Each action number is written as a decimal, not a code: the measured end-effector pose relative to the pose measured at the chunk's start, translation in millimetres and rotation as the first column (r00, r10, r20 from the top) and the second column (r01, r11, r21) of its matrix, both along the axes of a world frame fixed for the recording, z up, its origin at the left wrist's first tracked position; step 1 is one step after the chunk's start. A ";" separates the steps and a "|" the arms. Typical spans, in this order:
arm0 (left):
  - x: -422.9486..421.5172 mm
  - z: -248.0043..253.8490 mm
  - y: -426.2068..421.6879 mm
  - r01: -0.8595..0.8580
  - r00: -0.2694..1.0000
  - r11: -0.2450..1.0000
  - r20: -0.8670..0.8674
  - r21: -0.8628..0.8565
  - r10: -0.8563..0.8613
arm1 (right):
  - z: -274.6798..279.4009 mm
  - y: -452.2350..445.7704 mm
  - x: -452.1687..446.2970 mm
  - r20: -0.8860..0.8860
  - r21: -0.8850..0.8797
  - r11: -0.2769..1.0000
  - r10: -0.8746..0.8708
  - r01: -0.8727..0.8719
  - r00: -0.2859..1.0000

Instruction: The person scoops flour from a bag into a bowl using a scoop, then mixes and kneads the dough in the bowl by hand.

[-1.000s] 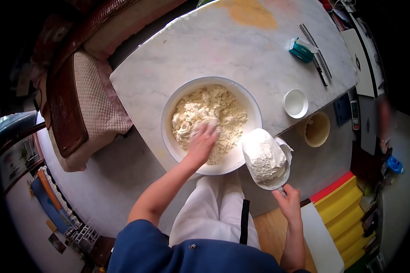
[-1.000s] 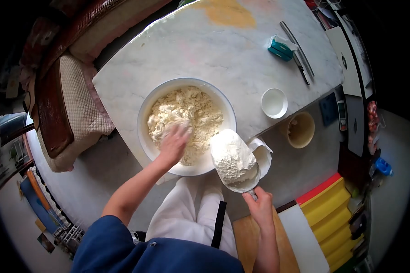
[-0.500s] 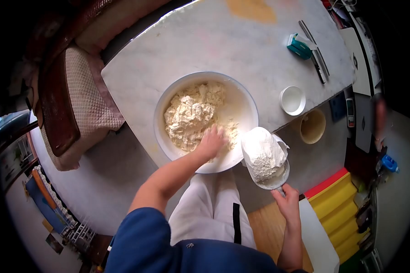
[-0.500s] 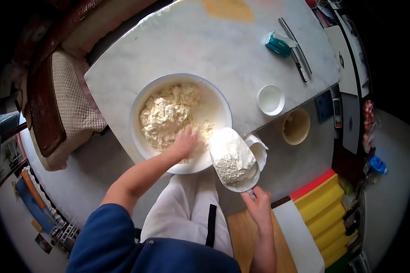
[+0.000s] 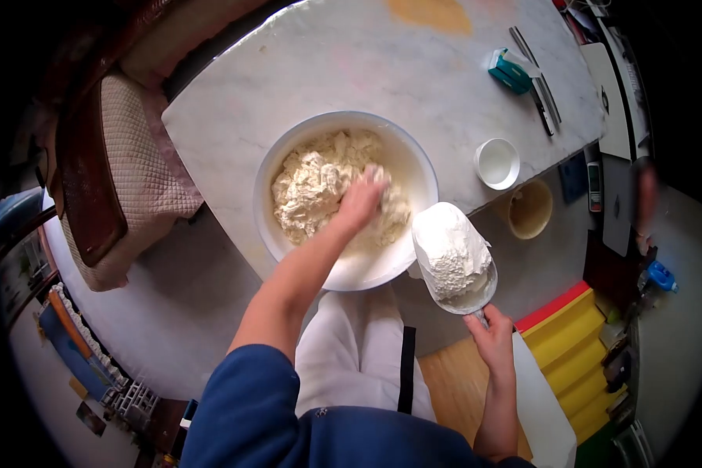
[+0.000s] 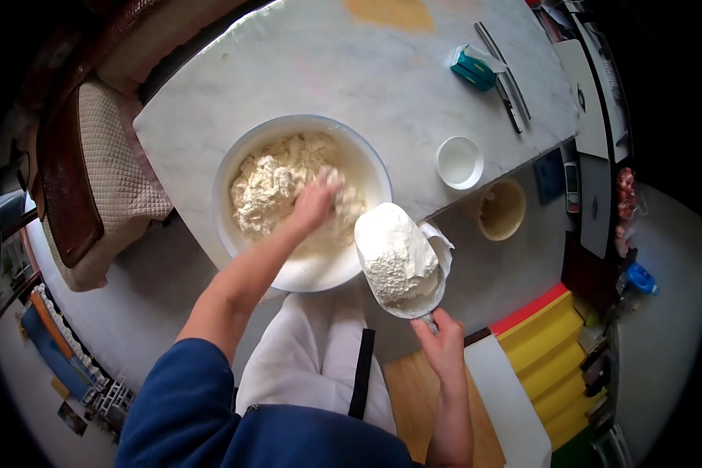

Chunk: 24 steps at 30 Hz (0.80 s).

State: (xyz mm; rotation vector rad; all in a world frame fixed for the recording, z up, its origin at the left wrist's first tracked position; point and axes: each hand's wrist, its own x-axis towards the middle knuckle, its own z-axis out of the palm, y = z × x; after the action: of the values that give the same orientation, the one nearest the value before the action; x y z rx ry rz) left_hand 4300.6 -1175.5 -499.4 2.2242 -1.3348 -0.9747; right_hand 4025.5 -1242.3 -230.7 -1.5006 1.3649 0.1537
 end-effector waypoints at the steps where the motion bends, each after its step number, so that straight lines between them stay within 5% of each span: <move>1: 12.9 13.6 -24.8 -0.059 0.998 0.996 0.006 0.066 0.058 | 0.4 -0.7 -1.4 -0.015 0.006 1.000 0.005 -0.004 1.000; 8: -12.5 19.0 -61.2 -0.457 0.888 0.888 0.084 0.044 0.452 | -7.2 2.5 -5.9 0.018 0.000 1.000 0.021 -0.021 1.000; 9: -35.5 17.0 -46.9 -0.322 0.946 0.939 0.069 0.119 0.316 | -9.4 3.5 -9.2 0.019 -0.004 1.000 0.031 -0.031 0.999; 11: -71.0 2.2 5.1 0.095 0.941 0.989 0.335 -0.109 -0.053 | -12.6 2.1 -14.5 0.021 -0.015 0.998 0.053 -0.053 0.998; 15: -51.1 18.3 91.2 0.359 0.933 0.897 -0.085 0.259 -0.349 | 0.2 -1.7 0.2 0.014 0.012 1.000 0.022 -0.023 1.000; 18: -19.7 45.5 131.6 0.393 0.920 0.882 -0.110 0.261 -0.377 | -0.8 -3.2 -0.7 0.008 -0.009 0.999 0.031 -0.031 0.999; 21: -20.7 66.4 153.1 0.086 0.996 0.975 -0.044 0.205 -0.078 | -8.2 -0.6 -7.9 0.018 0.003 1.000 0.007 -0.007 1.000; 24: -33.4 74.0 122.9 0.006 0.999 0.908 -0.048 0.419 0.016 | -7.0 -1.0 -7.1 0.009 -0.005 1.000 0.003 -0.003 1.000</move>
State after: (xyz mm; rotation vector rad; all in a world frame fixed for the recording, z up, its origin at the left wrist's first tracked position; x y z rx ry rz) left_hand 4267.2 -1052.6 -425.4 2.4840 -1.1806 -1.4195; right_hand 4018.4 -1243.4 -237.6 -1.5058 1.3566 0.1457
